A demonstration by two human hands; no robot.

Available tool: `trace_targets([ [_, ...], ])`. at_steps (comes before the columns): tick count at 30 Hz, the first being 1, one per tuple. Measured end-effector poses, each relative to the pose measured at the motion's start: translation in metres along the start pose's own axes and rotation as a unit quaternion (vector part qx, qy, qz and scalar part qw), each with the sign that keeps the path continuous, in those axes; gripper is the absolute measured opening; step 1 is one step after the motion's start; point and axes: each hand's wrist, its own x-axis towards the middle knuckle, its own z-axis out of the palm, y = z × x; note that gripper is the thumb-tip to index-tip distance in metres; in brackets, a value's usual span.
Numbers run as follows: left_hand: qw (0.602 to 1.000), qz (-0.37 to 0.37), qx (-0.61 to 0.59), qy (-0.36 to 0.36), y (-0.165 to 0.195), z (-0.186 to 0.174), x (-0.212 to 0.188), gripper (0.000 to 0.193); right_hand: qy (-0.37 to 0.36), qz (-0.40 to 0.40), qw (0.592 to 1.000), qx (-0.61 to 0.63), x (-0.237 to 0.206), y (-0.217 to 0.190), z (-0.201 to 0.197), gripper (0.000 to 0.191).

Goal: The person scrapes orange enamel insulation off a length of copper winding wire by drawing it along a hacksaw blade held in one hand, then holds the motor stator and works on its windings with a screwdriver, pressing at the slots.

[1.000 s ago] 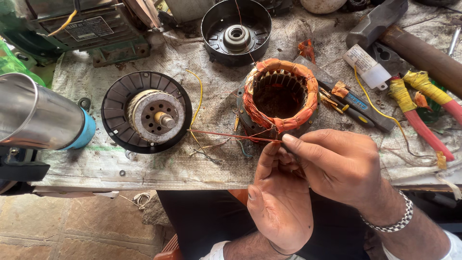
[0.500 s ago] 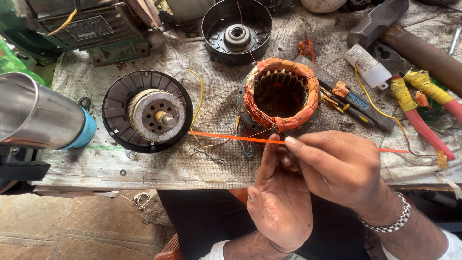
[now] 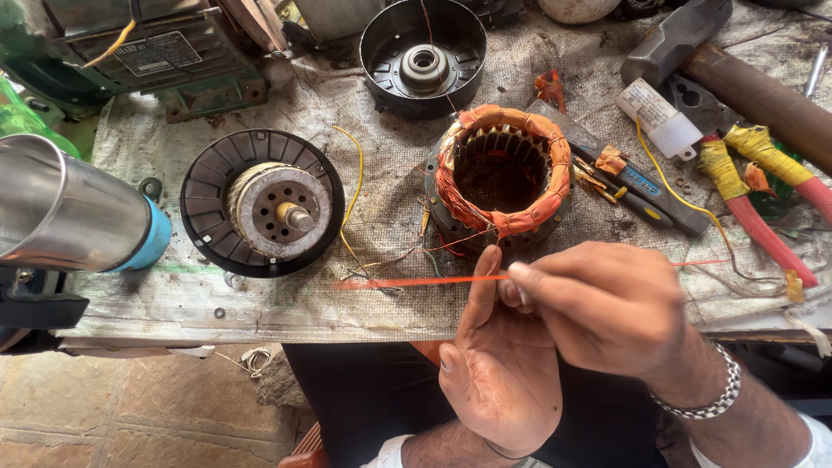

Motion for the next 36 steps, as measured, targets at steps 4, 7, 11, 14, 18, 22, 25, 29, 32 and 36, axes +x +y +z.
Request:
trace_targets([
  [4,1.0,-0.016,-0.013,0.014,0.0011,-0.0008,-0.0012,0.094,0.003,0.011,1.0,-0.004,0.0002,0.0006,-0.0013,0.029],
  [7,0.999,-0.036,0.009,0.023,0.0024,-0.0025,-0.0028,0.094,-0.003,-0.015,0.999,0.042,0.0004,0.0009,-0.0018,0.029],
  [11,1.0,0.0,-0.024,0.0,-0.0015,-0.0026,-0.0014,0.097,0.016,0.061,0.998,-0.014,0.0003,0.001,-0.0019,0.029],
  [14,1.0,-0.011,0.006,0.023,-0.0009,-0.003,-0.0019,0.097,-0.013,-0.003,1.0,-0.006,0.0005,0.0013,-0.0015,0.028],
  [18,1.0,-0.003,-0.01,-0.007,-0.0013,-0.0042,-0.0023,0.097,0.0,-0.001,1.0,0.018,0.0007,0.0019,-0.0016,0.026],
  [22,0.999,-0.02,0.002,0.031,-0.0017,-0.0061,-0.0044,0.097,-0.019,0.005,1.0,0.009,0.0009,0.0025,-0.0017,0.026],
  [25,0.999,-0.021,-0.024,0.01,-0.0028,-0.007,-0.0051,0.097,0.005,-0.01,0.999,0.044,0.0012,0.003,-0.0016,0.026],
  [29,1.0,0.003,-0.017,-0.002,-0.005,-0.0071,-0.0045,0.098,0.001,0.043,0.999,-0.025,0.0013,0.0035,-0.0014,0.026],
  [32,1.0,-0.009,-0.01,0.018,-0.0039,-0.0066,-0.0047,0.097,-0.025,0.013,0.999,0.032,0.0009,0.0037,-0.0017,0.025],
  [36,1.0,-0.005,-0.01,0.002,-0.0037,-0.0056,-0.0033,0.098,-0.005,0.021,0.999,0.039,0.0001,0.0037,-0.0024,0.028],
])
